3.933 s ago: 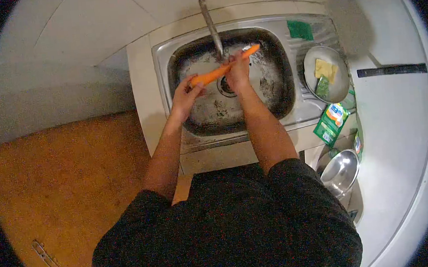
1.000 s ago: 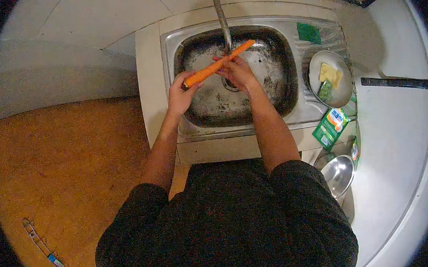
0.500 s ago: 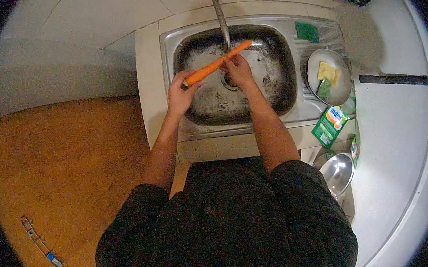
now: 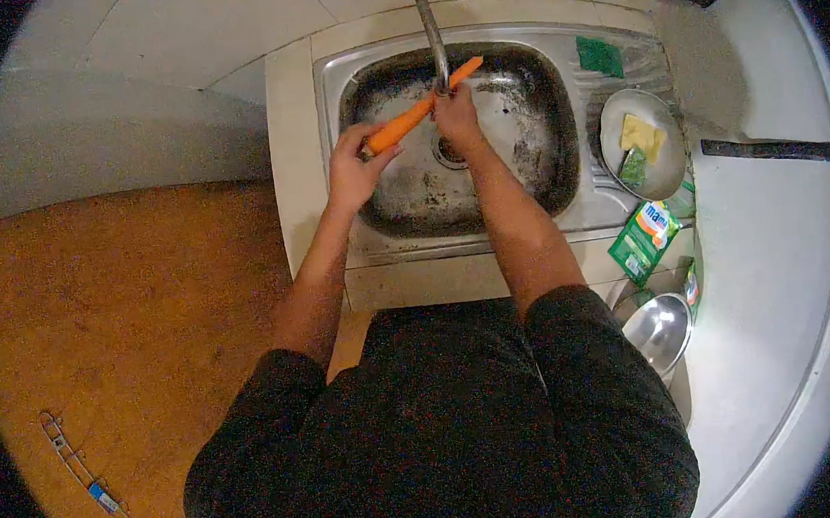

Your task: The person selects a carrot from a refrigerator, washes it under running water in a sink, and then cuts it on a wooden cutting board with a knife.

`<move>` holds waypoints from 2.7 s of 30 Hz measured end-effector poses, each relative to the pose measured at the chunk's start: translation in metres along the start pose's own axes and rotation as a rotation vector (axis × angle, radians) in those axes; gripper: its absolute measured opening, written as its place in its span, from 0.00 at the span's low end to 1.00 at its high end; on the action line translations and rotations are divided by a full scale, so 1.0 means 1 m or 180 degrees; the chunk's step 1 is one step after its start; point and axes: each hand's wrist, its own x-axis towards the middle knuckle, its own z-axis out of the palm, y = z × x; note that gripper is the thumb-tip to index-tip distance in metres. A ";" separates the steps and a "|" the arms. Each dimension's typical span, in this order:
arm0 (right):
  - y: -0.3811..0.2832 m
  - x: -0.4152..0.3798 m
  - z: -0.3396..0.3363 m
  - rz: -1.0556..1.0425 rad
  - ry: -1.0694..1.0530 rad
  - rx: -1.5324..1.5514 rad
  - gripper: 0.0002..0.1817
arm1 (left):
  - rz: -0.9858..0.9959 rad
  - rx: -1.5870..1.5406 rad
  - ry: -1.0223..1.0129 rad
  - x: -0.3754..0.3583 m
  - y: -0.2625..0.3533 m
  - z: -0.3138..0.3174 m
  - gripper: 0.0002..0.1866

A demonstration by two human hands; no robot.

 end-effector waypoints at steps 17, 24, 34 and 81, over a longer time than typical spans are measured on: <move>-0.003 -0.027 0.010 0.0819 -0.0532 0.3307 0.17 | -0.0464 -0.0424 -0.0182 -0.016 -0.023 -0.017 0.15; 0.002 -0.029 0.004 0.0617 -0.0006 0.2668 0.17 | -0.0540 -0.0812 -0.0074 -0.028 -0.025 -0.038 0.13; 0.008 -0.028 -0.003 0.0757 -0.0181 0.1935 0.19 | -0.0687 -0.0766 0.0106 -0.036 -0.029 -0.061 0.14; -0.015 -0.030 -0.034 -0.0685 -0.0404 -0.0795 0.14 | -0.0444 -0.0967 0.0172 -0.043 -0.024 -0.091 0.14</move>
